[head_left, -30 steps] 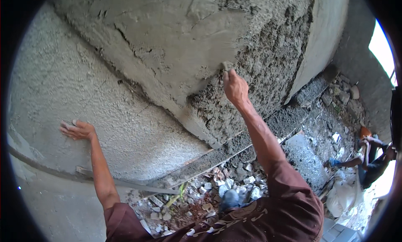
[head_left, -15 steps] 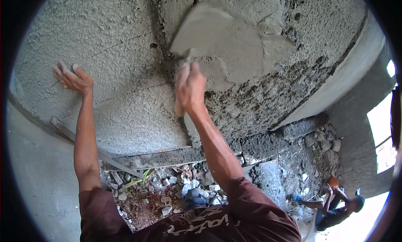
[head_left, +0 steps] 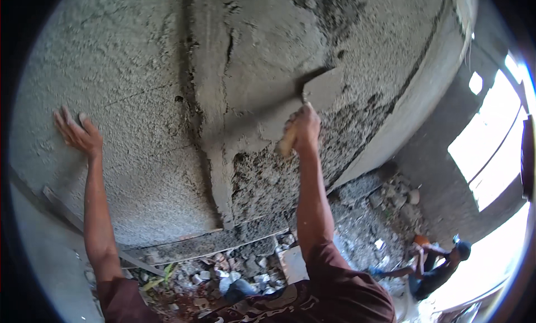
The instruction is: Applying mortar to a concrete block wall and smoothing it using a trowel.
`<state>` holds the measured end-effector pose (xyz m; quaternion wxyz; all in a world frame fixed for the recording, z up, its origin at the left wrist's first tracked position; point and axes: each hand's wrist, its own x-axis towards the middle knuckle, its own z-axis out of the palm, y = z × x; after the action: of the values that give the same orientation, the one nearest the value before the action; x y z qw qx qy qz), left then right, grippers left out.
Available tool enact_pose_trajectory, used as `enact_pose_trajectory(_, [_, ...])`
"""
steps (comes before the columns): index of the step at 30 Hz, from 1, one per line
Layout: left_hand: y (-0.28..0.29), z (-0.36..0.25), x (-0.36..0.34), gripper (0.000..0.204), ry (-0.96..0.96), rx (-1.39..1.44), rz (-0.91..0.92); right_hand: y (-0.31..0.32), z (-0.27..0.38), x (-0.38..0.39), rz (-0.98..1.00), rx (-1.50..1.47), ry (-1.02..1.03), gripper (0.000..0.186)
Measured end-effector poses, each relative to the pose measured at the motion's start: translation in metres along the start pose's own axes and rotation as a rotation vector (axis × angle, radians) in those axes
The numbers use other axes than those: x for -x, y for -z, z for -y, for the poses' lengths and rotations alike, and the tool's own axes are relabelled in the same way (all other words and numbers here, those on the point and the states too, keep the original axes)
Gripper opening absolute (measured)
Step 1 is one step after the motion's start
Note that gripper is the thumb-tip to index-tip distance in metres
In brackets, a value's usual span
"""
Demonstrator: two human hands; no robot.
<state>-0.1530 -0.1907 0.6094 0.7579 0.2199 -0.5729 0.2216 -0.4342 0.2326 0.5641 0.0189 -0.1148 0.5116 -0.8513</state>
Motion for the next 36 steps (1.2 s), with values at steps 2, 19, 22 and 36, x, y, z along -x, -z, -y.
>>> enact_pose_trajectory(2, [0.000,0.003,-0.002,0.057,-0.018,0.043,-0.009,-0.047,0.008,0.018,0.044,0.094,0.077,0.028])
enact_pose_trajectory(19, [0.002,0.021,0.001,0.049,0.009,0.045,-0.080,-0.077,-0.019,0.077,0.526,1.294,0.583,0.027])
enact_pose_trajectory(22, [0.007,0.015,-0.001,0.051,0.015,0.043,-0.053,-0.028,-0.031,0.090,0.600,1.526,0.422,0.030])
enact_pose_trajectory(36, [0.010,0.004,0.006,0.059,0.076,0.060,0.087,0.528,-0.217,0.623,-0.053,1.526,-1.040,0.027])
